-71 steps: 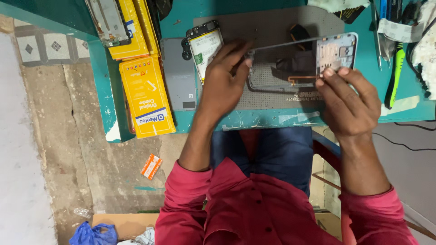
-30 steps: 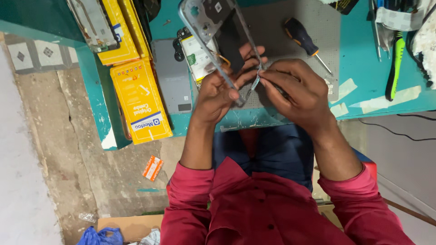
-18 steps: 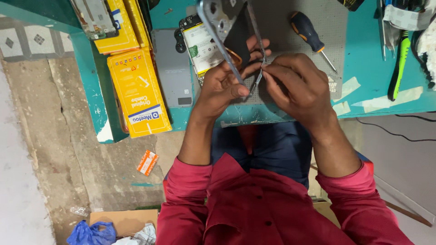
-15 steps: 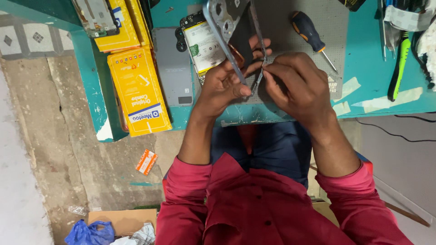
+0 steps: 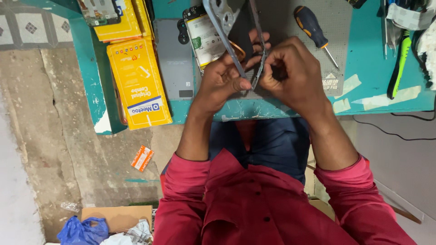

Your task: The person disassembles a smartphone, removes the battery, and cleans the internal frame using a yellow box. They then reinsert the battery and connect internal components using a metal tool.

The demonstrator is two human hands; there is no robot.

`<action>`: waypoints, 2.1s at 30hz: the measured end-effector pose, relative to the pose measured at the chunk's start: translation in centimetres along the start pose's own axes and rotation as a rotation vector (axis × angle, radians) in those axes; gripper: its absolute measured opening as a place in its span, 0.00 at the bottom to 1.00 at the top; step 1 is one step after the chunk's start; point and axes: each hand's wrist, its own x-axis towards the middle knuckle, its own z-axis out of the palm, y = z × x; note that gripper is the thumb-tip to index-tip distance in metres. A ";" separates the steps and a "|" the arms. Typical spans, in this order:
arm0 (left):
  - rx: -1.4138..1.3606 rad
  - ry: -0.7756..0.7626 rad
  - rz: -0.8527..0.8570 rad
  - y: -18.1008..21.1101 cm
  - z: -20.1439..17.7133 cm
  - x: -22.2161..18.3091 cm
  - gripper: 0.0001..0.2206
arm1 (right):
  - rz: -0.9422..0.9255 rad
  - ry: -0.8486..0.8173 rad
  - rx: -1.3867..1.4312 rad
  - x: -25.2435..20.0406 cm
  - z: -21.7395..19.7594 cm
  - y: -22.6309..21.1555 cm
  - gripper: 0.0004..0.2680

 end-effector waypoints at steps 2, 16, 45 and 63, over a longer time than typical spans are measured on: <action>0.026 0.014 0.038 -0.4 -0.5 -0.4 0.38 | 0.047 -0.010 0.058 0.0 0.1 0.5 0.07; 0.059 0.135 0.221 -0.9 -2.2 -0.5 0.36 | -0.181 -0.074 -0.432 5.5 0.3 4.0 0.03; -0.047 0.100 0.258 -0.3 -1.9 -0.4 0.37 | -0.236 -0.059 -0.078 4.8 -0.6 2.3 0.07; 0.039 0.202 0.115 -2.1 -2.7 -0.1 0.32 | -0.297 -0.123 -0.038 4.7 0.3 2.4 0.07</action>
